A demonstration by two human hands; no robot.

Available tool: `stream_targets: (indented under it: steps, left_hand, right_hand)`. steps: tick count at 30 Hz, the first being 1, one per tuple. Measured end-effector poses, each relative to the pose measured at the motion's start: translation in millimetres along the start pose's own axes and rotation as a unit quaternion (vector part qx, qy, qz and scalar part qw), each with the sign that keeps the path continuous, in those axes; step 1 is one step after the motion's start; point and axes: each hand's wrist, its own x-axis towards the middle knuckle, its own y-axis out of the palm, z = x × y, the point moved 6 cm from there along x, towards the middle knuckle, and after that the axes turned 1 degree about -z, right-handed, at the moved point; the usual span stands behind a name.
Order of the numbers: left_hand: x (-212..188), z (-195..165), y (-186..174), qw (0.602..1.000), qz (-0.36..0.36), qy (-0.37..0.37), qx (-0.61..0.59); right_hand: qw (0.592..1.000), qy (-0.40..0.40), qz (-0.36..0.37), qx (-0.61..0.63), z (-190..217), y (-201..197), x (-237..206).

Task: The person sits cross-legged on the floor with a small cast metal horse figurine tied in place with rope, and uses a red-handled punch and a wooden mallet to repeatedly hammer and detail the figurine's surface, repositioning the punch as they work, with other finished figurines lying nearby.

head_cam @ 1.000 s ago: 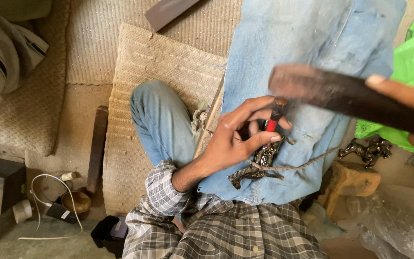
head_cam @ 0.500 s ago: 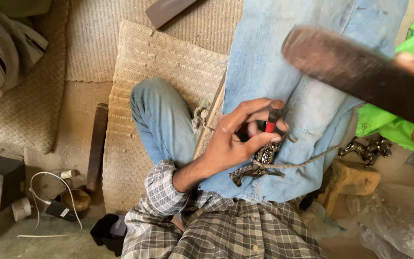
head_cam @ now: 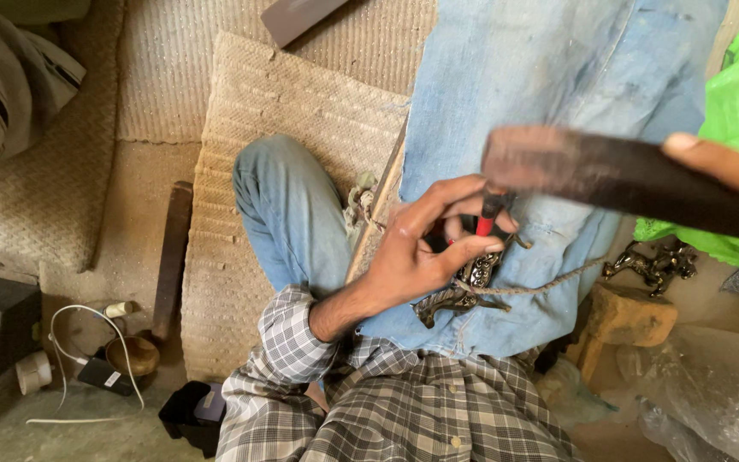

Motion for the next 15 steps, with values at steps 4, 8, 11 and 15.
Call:
stream_targets:
  steps: [4,8,11,15]
  left_hand:
    - [-3.0,-1.3,-0.4,0.999,0.015,-0.003,0.03]
    - [-3.4,-5.1,1.3,0.997,0.026,0.065,-0.029]
    - [-2.9,-1.4,3.0,0.995,0.027,0.085,-0.051]
    - [-0.1,4.4,4.0,0.994,0.027,0.103,-0.012]
  right_hand:
    - [1.0,0.005,-0.001,-0.009,-0.5,-1.0,-1.4]
    - [1.0,0.003,0.001,-0.022,0.4,0.9,-2.9]
    - [1.0,0.007,-0.003,-0.018,0.1,1.6,-3.5]
    - [1.0,0.012,-0.005,-0.021,-1.5,2.6,-3.9]
